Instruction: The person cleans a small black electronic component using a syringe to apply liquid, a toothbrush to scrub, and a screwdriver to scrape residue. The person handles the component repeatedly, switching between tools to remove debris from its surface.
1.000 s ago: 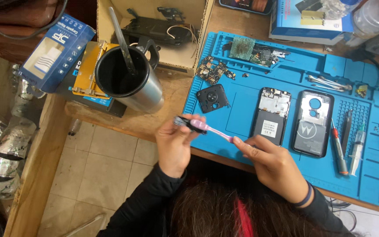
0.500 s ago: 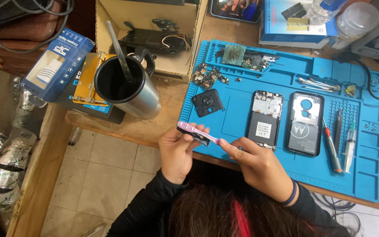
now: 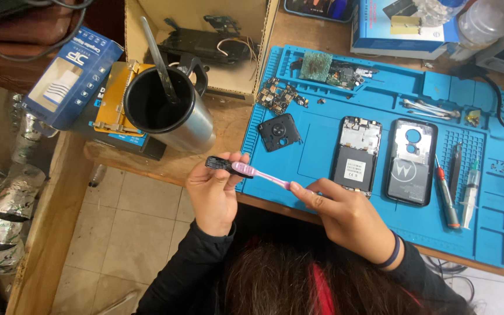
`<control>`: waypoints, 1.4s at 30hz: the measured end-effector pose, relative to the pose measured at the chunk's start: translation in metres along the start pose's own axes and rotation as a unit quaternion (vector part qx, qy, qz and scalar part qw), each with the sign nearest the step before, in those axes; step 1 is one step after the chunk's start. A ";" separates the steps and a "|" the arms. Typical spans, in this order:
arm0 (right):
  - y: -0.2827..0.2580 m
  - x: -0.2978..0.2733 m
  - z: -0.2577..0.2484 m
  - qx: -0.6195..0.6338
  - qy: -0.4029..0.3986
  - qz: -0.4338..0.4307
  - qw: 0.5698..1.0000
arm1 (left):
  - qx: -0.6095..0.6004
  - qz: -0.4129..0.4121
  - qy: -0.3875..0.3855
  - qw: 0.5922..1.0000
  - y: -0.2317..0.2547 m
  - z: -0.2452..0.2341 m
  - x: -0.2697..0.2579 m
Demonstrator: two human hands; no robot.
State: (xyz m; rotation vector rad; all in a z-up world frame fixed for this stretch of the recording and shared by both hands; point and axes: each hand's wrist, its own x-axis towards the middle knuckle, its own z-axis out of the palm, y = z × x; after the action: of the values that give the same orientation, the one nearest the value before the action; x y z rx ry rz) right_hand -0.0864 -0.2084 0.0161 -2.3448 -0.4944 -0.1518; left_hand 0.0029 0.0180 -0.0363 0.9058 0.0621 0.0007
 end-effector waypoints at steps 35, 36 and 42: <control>-0.026 0.047 0.031 0.048 0.050 -0.004 0.998 | -0.094 0.050 0.013 0.994 -0.003 -0.021 -0.006; -0.027 0.050 0.033 0.031 0.059 -0.018 0.998 | -0.090 0.046 0.012 0.995 -0.010 -0.013 -0.011; -0.027 0.047 0.025 0.007 0.041 -0.012 0.999 | -0.091 0.029 0.017 0.995 0.005 -0.040 0.007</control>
State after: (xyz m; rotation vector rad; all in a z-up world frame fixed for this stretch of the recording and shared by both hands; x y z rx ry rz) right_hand -0.0545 -0.1588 0.0263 -2.3100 -0.4818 -0.2542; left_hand 0.0075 0.0529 -0.0574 0.7250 0.0659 0.0752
